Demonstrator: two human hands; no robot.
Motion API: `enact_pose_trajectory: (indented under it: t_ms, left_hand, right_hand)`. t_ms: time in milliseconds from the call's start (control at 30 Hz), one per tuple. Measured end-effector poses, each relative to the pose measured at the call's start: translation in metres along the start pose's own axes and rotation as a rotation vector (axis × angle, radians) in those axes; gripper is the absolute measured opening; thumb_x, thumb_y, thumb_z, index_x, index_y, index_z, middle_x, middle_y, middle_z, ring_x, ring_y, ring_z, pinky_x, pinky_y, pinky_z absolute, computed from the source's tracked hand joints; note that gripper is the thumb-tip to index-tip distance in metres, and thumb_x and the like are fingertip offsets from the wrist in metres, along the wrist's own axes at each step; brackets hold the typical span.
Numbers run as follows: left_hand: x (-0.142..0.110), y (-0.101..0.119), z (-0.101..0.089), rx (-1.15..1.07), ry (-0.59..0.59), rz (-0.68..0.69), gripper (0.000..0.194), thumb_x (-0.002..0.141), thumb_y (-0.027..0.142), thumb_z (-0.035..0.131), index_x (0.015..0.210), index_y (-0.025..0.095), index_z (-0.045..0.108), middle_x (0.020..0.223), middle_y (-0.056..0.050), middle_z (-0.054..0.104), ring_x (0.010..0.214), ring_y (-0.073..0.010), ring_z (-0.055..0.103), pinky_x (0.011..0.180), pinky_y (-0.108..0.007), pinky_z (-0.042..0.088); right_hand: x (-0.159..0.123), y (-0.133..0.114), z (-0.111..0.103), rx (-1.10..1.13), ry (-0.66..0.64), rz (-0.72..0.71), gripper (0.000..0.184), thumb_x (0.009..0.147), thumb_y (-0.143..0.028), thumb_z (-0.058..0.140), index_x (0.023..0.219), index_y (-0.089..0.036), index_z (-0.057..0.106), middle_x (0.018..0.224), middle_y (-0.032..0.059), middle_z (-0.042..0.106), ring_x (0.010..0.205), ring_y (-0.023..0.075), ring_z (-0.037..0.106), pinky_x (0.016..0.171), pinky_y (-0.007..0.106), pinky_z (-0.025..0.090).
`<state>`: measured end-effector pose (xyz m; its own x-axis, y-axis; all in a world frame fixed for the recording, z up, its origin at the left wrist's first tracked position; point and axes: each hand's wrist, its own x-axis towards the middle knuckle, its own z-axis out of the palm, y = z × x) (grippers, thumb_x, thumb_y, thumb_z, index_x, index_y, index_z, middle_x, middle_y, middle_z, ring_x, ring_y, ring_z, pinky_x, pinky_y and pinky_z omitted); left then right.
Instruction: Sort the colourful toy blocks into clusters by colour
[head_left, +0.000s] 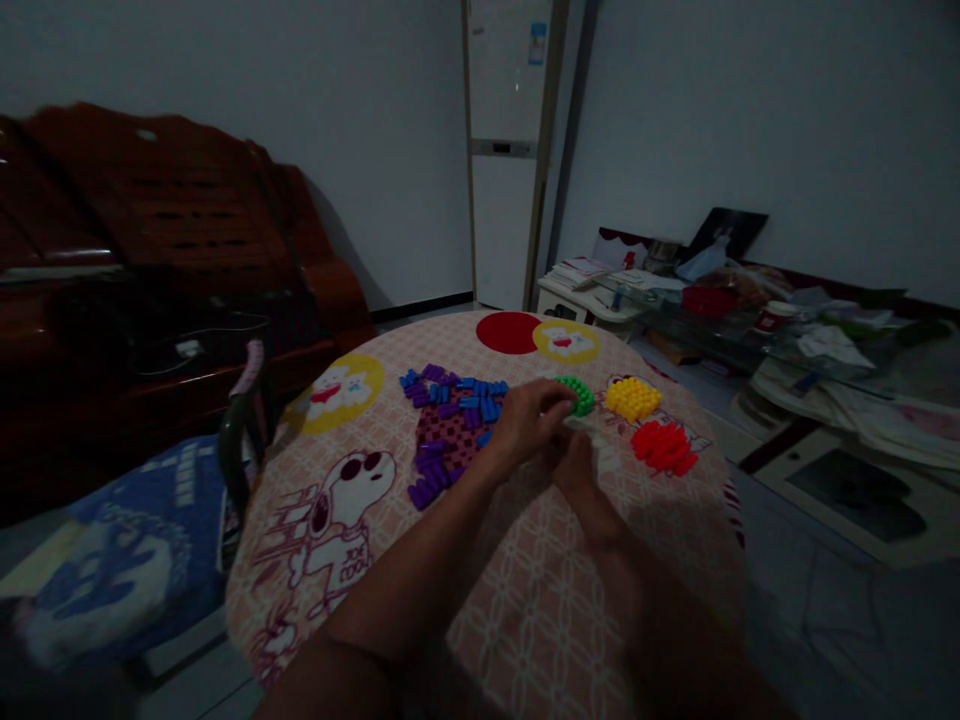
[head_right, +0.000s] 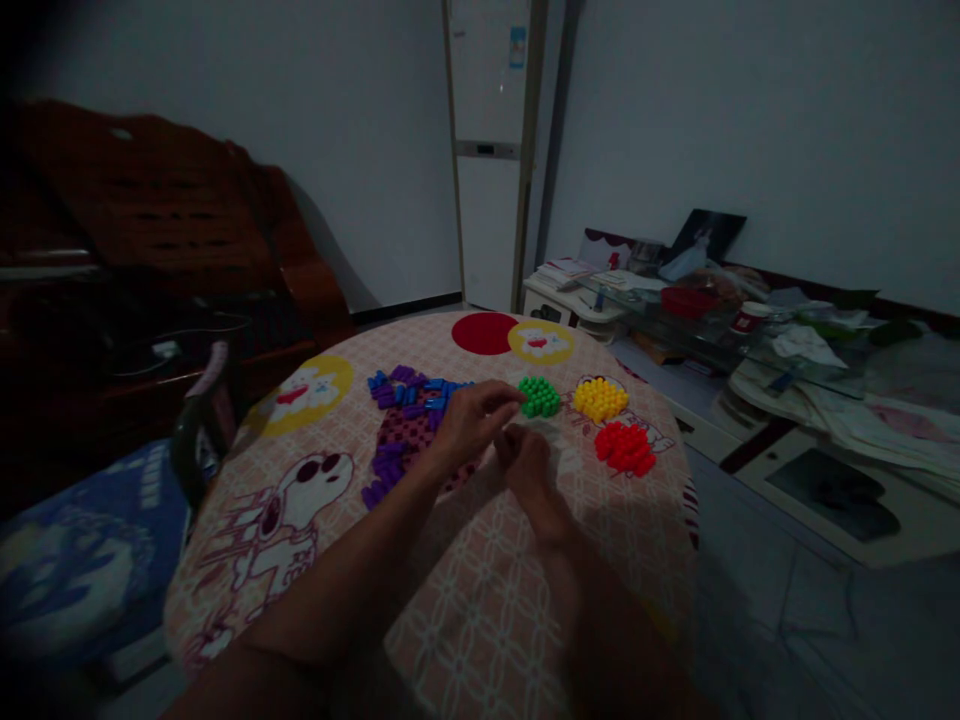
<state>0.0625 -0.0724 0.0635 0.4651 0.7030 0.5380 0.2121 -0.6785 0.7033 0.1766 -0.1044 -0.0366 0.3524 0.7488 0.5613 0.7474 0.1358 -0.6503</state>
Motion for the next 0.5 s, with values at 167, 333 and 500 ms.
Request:
enact_pose_trajectory:
  t_ms: [167, 333, 500]
  left_hand:
    - [0.007, -0.064, -0.051, 0.389, 0.139, -0.196, 0.029, 0.085, 0.017, 0.060, 0.111, 0.013, 0.071, 0.111, -0.012, 0.073, 0.103, -0.0245, 0.069, 0.099, -0.038, 0.052]
    - [-0.012, -0.136, -0.085, 0.641, 0.236, -0.482, 0.047, 0.080, 0.013, 0.061, 0.127, 0.013, 0.063, 0.133, -0.016, 0.064, 0.131, -0.0341, 0.054, 0.115, -0.050, 0.039]
    - [-0.027, -0.159, -0.096, 0.629, 0.140, -0.555, 0.042, 0.080, 0.014, 0.062, 0.121, 0.012, 0.068, 0.128, -0.017, 0.068, 0.125, -0.0348, 0.059, 0.111, -0.046, 0.044]
  right_hand:
    - [0.002, -0.003, -0.004, 0.025, -0.124, -0.013, 0.040, 0.085, -0.038, 0.053, 0.050, -0.021, 0.042, 0.049, -0.0042, 0.039, 0.051, 0.0102, 0.035, 0.055, 0.027, 0.025]
    - [0.001, -0.008, -0.007, 0.043, -0.142, -0.011, 0.041, 0.086, -0.041, 0.051, 0.053, -0.021, 0.040, 0.051, -0.0049, 0.037, 0.052, 0.0100, 0.033, 0.056, 0.027, 0.024]
    - [-0.003, -0.009, -0.005, 0.065, -0.199, -0.029, 0.041, 0.087, -0.042, 0.052, 0.053, -0.021, 0.039, 0.051, -0.0055, 0.035, 0.052, 0.0096, 0.033, 0.055, 0.027, 0.023]
